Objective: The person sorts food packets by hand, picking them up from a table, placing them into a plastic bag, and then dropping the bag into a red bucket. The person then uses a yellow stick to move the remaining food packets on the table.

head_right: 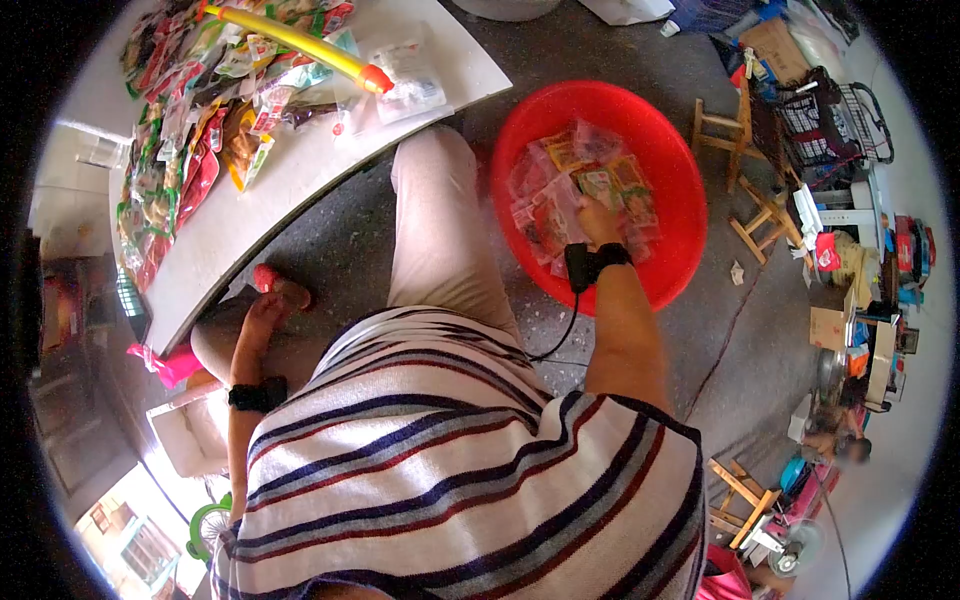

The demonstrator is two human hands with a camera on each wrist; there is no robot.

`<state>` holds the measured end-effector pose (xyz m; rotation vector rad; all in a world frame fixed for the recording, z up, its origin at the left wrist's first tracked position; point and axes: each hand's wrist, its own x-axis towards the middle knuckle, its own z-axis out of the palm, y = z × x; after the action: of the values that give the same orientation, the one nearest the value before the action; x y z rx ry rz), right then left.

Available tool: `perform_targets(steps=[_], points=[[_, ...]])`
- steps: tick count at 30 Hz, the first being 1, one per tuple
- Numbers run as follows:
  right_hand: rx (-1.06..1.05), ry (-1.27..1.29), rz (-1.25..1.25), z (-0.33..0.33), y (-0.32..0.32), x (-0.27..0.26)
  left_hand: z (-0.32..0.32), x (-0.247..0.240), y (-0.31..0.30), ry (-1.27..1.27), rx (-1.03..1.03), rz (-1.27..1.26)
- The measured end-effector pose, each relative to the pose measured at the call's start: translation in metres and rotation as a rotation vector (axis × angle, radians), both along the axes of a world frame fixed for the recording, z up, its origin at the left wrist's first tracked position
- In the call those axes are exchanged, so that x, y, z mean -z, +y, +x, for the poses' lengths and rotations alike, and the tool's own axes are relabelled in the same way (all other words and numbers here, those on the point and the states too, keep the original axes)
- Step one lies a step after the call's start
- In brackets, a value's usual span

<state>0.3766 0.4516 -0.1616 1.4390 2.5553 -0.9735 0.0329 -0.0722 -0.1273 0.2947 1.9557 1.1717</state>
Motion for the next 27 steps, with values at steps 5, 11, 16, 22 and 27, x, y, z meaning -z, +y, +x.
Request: perform_targets(steps=[5, 11, 16, 22, 27], points=[[0.076, -0.062, 0.135, -0.021, -0.007, -0.012, 0.007, -0.008, 0.006, 0.044, -0.014, 0.091], [-0.177, -0.272, 0.381, -0.006, -0.012, 0.007, 0.006, -0.009, 0.006, 0.049, 0.05, -0.004], [-0.165, -0.451, 0.162, 0.016, -0.031, 0.051, 0.004, -0.008, 0.002, 0.016, -0.001, 0.031], [-0.153, -0.16, 0.069, -0.01, -0.02, 0.054, 0.015, -0.038, 0.016, 0.005, -0.051, 0.179], [-0.226, 0.017, 0.193, -0.074, -0.016, 0.02, 0.015, -0.056, 0.006, -0.076, -0.267, 0.313]])
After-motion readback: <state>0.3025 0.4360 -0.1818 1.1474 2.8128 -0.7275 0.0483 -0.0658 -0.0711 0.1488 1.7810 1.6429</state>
